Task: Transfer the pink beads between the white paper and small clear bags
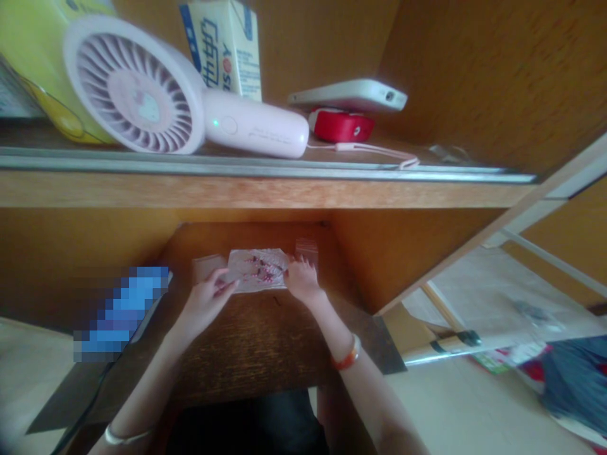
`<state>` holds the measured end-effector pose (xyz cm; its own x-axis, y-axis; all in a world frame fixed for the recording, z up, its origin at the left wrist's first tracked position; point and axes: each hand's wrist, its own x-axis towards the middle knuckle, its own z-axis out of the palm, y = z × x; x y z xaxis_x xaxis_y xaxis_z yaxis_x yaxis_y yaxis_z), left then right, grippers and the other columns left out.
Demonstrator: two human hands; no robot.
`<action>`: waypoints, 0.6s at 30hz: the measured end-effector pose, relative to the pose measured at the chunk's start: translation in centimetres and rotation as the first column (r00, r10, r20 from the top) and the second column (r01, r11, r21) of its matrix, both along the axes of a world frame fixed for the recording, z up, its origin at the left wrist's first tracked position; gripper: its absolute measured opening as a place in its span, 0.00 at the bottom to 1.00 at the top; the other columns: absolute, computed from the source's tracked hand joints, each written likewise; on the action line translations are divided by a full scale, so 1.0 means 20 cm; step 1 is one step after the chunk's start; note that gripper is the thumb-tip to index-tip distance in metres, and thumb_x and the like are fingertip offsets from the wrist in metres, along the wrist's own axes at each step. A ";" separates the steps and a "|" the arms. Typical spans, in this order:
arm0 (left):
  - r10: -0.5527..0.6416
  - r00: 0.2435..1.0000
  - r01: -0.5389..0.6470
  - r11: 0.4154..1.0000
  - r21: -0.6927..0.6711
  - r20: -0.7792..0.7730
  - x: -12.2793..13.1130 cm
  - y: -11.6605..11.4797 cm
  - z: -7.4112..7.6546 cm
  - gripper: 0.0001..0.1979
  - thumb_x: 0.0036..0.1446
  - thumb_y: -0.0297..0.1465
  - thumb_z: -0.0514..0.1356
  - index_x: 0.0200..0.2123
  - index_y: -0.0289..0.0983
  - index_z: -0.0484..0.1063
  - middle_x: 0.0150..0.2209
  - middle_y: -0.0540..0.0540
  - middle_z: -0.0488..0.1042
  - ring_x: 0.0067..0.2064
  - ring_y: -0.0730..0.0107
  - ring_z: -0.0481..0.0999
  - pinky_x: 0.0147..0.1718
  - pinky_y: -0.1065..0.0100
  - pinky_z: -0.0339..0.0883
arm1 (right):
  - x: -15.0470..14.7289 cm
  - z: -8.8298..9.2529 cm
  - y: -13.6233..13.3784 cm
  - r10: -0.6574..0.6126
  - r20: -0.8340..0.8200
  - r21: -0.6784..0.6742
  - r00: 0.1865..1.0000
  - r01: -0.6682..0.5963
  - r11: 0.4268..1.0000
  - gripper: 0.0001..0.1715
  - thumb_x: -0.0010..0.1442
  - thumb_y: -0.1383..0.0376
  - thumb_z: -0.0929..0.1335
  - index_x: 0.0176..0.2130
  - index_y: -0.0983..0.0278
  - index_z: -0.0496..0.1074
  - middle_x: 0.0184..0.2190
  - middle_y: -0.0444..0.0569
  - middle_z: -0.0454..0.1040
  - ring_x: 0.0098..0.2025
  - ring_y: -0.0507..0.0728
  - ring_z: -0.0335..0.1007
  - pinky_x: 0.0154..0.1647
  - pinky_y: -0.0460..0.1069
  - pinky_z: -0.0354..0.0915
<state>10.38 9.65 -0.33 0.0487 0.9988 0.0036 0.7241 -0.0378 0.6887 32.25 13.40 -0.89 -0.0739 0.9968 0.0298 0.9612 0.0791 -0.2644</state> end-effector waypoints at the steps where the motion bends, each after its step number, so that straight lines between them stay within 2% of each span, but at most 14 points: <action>1: -0.090 0.994 0.089 0.996 0.012 0.060 0.05 0.01 0.01 0.20 0.60 0.38 0.55 0.51 0.31 0.65 0.34 0.42 0.77 0.38 0.59 0.78 0.40 0.62 0.69 | 0.03 0.00 0.01 -0.029 0.005 -0.015 1.000 0.029 0.999 0.28 0.60 0.71 0.60 0.60 0.70 0.62 0.55 0.63 0.69 0.56 0.65 0.66 0.55 0.59 0.60; 4: -0.305 0.936 0.293 0.952 0.094 0.176 0.20 0.03 0.04 0.18 0.59 0.36 0.55 0.49 0.32 0.66 0.38 0.40 0.77 0.42 0.62 0.77 0.45 0.62 0.68 | 0.12 -0.01 0.03 -0.094 -0.010 -0.028 0.996 0.093 0.995 0.27 0.62 0.70 0.60 0.59 0.70 0.62 0.54 0.63 0.71 0.55 0.64 0.67 0.54 0.56 0.61; 6: -0.357 0.915 0.340 0.933 0.116 0.187 0.28 0.05 0.04 0.14 0.59 0.34 0.56 0.46 0.33 0.69 0.40 0.39 0.77 0.44 0.61 0.76 0.47 0.61 0.67 | 0.17 -0.02 0.03 -0.091 -0.025 -0.037 0.996 0.090 0.995 0.25 0.62 0.70 0.60 0.58 0.69 0.64 0.53 0.62 0.71 0.55 0.63 0.68 0.54 0.54 0.61; 9: -0.388 0.906 0.373 0.920 0.118 0.171 0.35 0.06 0.02 0.12 0.58 0.32 0.57 0.44 0.34 0.70 0.43 0.39 0.77 0.47 0.58 0.76 0.49 0.58 0.66 | 0.21 -0.05 0.01 -0.007 -0.048 -0.076 0.999 0.004 0.997 0.24 0.60 0.72 0.62 0.56 0.70 0.66 0.55 0.62 0.70 0.56 0.62 0.67 0.54 0.52 0.61; 12: -0.411 0.894 0.400 0.912 0.097 0.177 0.42 0.05 -0.04 0.12 0.58 0.31 0.57 0.45 0.35 0.71 0.44 0.38 0.77 0.49 0.57 0.76 0.51 0.57 0.65 | 0.23 -0.08 -0.02 0.034 -0.070 -0.089 0.997 -0.040 0.995 0.24 0.60 0.73 0.62 0.56 0.68 0.67 0.55 0.60 0.70 0.56 0.61 0.67 0.54 0.51 0.62; 18: -0.391 0.890 0.398 0.917 0.018 0.233 0.55 0.06 -0.12 0.18 0.55 0.26 0.57 0.50 0.32 0.68 0.51 0.33 0.74 0.53 0.53 0.73 0.54 0.56 0.63 | 0.24 -0.11 -0.02 -0.066 -0.061 -0.054 0.996 0.063 0.997 0.19 0.62 0.73 0.62 0.49 0.66 0.75 0.48 0.58 0.76 0.53 0.62 0.71 0.53 0.54 0.64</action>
